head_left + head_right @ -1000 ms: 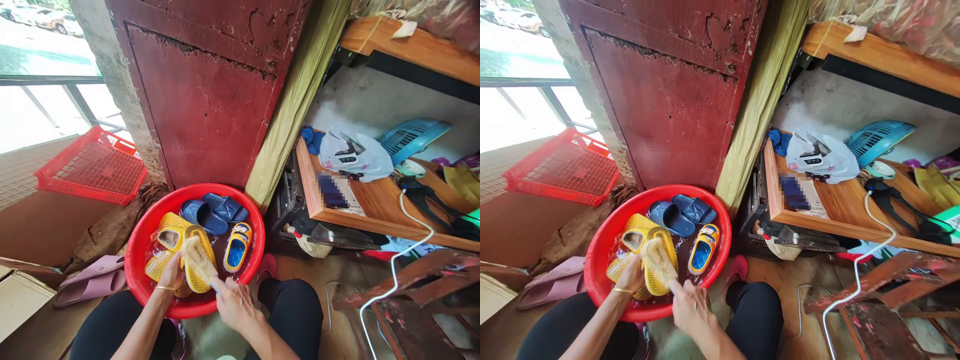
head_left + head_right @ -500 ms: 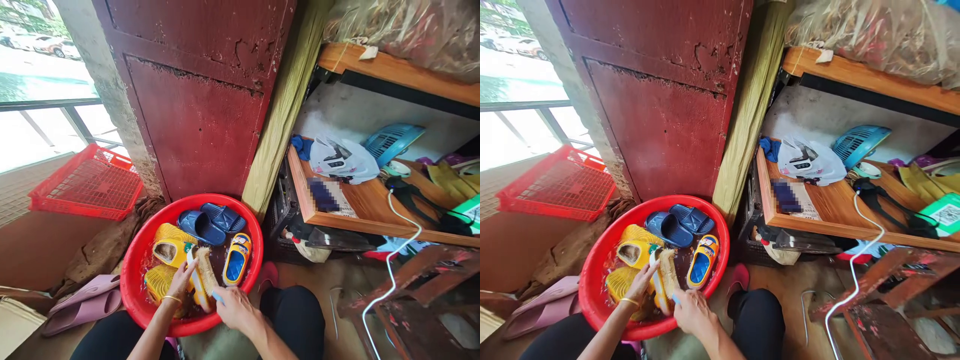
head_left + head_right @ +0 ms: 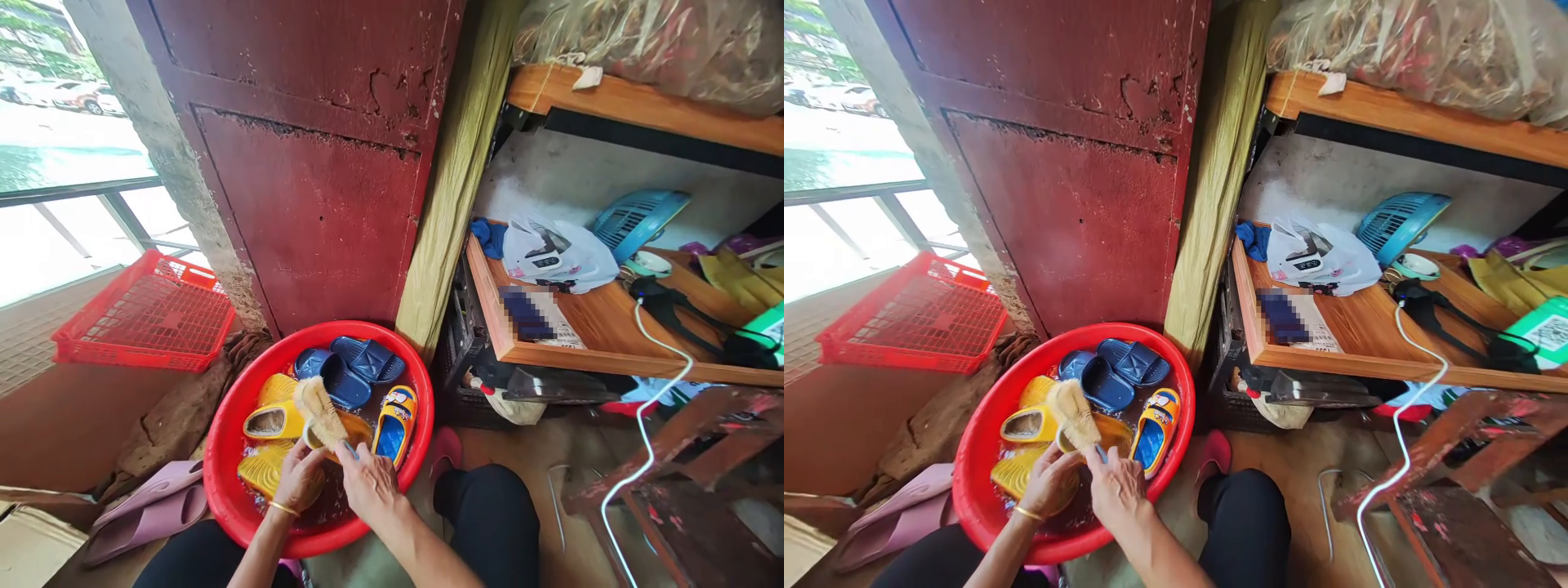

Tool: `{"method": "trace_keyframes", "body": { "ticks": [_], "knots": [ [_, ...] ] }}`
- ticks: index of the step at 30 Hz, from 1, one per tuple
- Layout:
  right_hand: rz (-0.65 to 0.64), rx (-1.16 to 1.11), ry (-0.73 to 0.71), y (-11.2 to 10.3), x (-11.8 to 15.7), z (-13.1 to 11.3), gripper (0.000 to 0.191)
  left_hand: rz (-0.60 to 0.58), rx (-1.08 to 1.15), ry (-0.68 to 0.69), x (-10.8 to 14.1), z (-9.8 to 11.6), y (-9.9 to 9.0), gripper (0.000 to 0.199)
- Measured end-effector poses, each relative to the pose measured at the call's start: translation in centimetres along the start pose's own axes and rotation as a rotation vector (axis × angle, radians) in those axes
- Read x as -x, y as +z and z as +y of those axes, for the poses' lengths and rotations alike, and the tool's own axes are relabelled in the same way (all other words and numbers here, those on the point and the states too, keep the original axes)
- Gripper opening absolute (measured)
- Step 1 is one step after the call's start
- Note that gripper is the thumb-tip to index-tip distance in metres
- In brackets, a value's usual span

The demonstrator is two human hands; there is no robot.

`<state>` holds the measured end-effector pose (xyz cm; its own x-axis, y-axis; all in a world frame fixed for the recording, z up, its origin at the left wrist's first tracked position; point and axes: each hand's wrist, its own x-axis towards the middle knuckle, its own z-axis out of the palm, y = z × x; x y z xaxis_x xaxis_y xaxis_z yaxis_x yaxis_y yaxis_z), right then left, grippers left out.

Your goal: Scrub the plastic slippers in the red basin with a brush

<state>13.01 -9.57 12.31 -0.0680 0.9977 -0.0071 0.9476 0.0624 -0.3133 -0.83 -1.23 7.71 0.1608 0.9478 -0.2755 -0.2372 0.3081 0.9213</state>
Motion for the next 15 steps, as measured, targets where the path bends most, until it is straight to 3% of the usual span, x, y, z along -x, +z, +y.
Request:
{"method": "trace_keyframes", "body": {
  "ticks": [3, 6, 8, 10, 13, 15],
  "knots": [
    [-0.032, 0.050, 0.003, 0.4, 2.1, 2.4, 0.063, 0.067, -0.034, 0.084, -0.4, -0.3, -0.6, 0.040],
    [-0.037, 0.061, 0.108, -0.4, 3.8, 4.3, 0.059, 0.064, -0.116, 0.164, -0.6, -0.7, -0.6, 0.040],
    [-0.022, 0.043, 0.124, -1.4, 4.0, 4.2, 0.059, 0.033, -0.210, 0.231, -0.6, -1.0, -0.4, 0.039],
    [-0.008, 0.033, 0.049, -2.4, 3.8, 3.1, 0.061, 0.005, -0.309, 0.279, -0.5, -1.4, -0.2, 0.036],
    [-0.012, 0.083, -0.077, -3.3, 3.3, 1.8, 0.062, -0.023, -0.431, 0.258, -0.3, -1.7, -0.3, 0.020],
    [-0.038, 0.118, -0.082, -3.6, 3.4, 2.6, 0.061, 0.008, -0.489, 0.243, -0.2, -1.7, -0.5, 0.009]
  ]
}}
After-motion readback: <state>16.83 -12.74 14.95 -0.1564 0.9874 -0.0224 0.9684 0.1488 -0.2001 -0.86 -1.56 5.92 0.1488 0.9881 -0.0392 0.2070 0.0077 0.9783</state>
